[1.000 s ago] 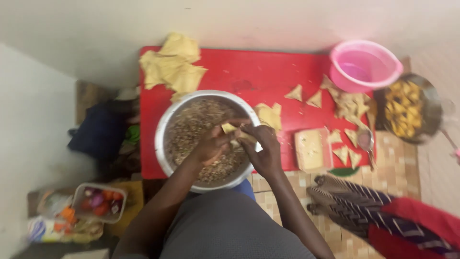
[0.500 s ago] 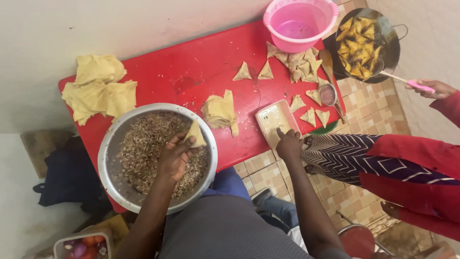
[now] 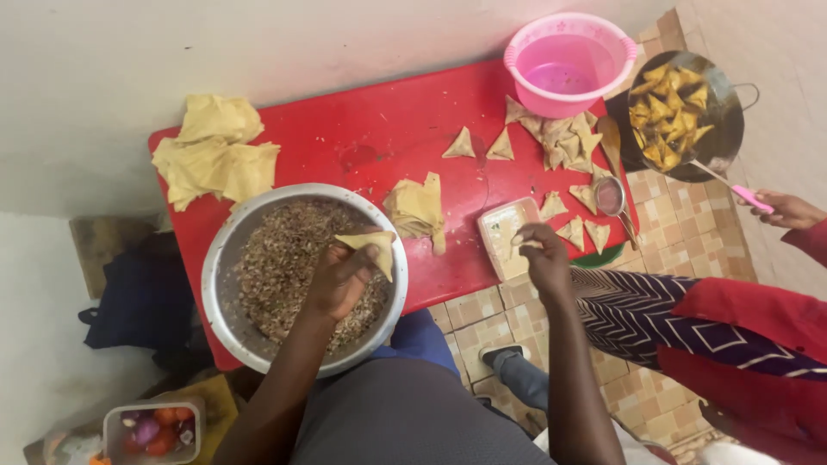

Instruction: Filling and folding samosas with a meat and vegetable mixture on a red table

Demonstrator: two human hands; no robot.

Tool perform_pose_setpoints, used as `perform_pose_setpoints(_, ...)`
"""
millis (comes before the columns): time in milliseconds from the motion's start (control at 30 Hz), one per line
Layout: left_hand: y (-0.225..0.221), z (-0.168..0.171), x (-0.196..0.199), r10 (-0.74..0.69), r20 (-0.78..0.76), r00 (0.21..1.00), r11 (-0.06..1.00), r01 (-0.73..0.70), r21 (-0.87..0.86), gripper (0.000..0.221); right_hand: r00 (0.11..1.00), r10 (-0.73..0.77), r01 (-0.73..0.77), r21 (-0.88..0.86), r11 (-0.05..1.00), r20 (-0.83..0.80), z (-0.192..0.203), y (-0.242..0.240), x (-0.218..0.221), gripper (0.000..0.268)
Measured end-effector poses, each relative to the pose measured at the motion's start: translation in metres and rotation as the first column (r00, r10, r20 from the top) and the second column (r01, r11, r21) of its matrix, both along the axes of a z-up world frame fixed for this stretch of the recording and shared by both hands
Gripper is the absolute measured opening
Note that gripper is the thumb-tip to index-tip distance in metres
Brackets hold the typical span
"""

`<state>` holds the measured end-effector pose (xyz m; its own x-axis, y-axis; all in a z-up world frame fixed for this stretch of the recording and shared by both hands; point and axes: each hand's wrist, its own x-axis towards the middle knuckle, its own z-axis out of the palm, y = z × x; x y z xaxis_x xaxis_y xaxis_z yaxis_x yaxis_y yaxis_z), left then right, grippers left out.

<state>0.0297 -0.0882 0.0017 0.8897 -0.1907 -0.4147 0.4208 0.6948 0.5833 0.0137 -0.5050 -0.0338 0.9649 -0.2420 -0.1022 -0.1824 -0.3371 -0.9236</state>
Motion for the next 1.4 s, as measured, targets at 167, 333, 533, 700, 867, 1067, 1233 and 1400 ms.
perform_pose_setpoints(167, -0.002, 0.023, 0.000, -0.039, 0.229, 0.973, 0.997, 0.023, 0.073, 0.035, 0.958, 0.210, -0.257, 0.262, 0.930, 0.196, 0.149, 0.100, 0.031, 0.020)
perform_pose_setpoints(333, 0.000, 0.014, 0.013, -0.014, 0.529, 0.848, 0.989, -0.066, 0.132, 0.049, 0.802, 0.452, -0.574, 0.296, 0.763, 0.390, 0.203, 0.179, 0.043, 0.033)
perform_pose_setpoints(533, 0.007, 0.013, 0.002, 0.103, 0.404, 0.909, 0.983, -0.154, 0.097, 0.050, 0.637, 0.692, -0.641, -0.266, 0.721, 0.340, 0.189, 0.255, 0.026, 0.059)
perform_pose_setpoints(700, 0.014, 0.038, 0.014, 0.336, -0.010, 0.942, 0.940, -0.336, -0.055, 0.044, 0.760, 0.368, -0.275, -0.248, 0.929, 0.535, 0.140, 0.264, 0.015, 0.029)
perform_pose_setpoints(867, -0.019, 0.032, 0.022, 0.189, 0.144, 0.971, 0.967, -0.209, 0.143, 0.050, 0.981, 0.135, -0.178, 0.373, 0.910, 0.138, 0.113, 0.230, 0.014, 0.063)
perform_pose_setpoints(1067, -0.093, -0.036, 0.084, -0.468, 0.248, 0.848, 0.851, 0.357, 0.385, 0.048, 0.992, 0.016, 0.013, 0.233, 0.972, -0.123, 0.110, 0.146, 0.011, 0.061)
perform_pose_setpoints(1233, -0.186, -0.150, 0.215, -0.695, 0.248, 0.675, 0.503, 0.210, 0.838, 0.021, 0.985, 0.004, -0.035, -0.176, 0.984, -0.172, 0.074, 0.057, 0.010, 0.050)
perform_pose_setpoints(1400, -0.237, -0.268, 0.327, -0.608, -0.084, 0.789, -0.122, 0.012, 0.992, 0.055, 0.969, -0.006, -0.061, -0.266, 0.962, -0.247, 0.033, 0.043, 0.017, 0.035)
